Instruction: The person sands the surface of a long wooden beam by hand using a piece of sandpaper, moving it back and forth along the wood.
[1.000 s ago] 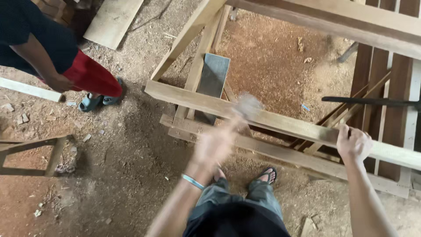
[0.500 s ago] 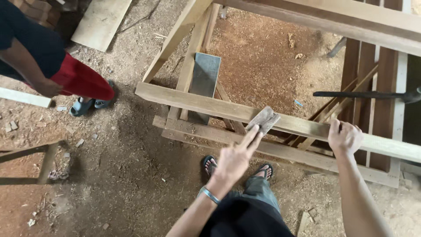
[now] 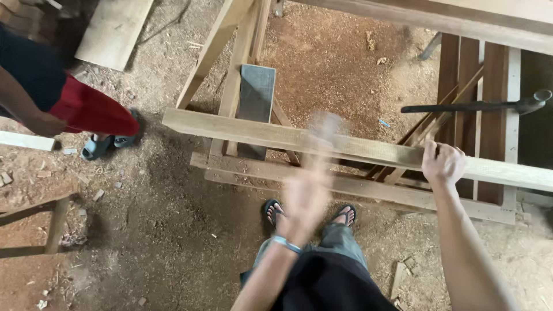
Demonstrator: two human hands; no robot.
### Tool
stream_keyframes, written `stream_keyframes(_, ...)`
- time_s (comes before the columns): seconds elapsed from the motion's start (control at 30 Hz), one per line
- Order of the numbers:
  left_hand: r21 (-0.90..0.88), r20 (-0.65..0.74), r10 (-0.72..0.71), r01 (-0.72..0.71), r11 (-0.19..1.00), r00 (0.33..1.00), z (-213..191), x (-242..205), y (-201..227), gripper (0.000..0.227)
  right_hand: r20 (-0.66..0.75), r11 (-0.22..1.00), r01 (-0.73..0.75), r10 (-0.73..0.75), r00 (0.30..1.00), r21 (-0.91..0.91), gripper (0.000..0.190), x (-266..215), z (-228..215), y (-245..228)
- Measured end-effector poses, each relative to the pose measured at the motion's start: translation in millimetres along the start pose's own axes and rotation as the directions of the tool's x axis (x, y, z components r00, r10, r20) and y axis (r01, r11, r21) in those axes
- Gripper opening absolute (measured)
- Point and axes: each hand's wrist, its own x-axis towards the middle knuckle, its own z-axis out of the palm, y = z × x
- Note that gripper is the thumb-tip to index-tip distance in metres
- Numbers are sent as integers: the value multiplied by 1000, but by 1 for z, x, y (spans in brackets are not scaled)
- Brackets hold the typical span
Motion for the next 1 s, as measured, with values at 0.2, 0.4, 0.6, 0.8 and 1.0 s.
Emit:
stream_keyframes(0.2,-24,-159,309,-316,948,938,-35,-4,-2,46,63,999,0,-2,998,36,67,9,-9,-7)
stream_keyframes(0.4,290,-463,-209,370,883,861,-185,3,-95,71,95,998,11,-5,995,-66,63,8,4,7)
stream_keyframes(0.6,295,-415,98,32,955,905,-42,0,-75,68,-34,999,47,-48,998,-26,56,6,11,9)
stream_keyframes(0.8,402,-64,265,-219,889,962,-90,-12,-45,55,-73,993,117,-115,991,18,54,-1,0,2)
stream_keyframes(1.0,-130,-442,-209,168,977,872,-174,10,-101,69,-166,981,173,-186,968,-88,59,-4,-7,-5)
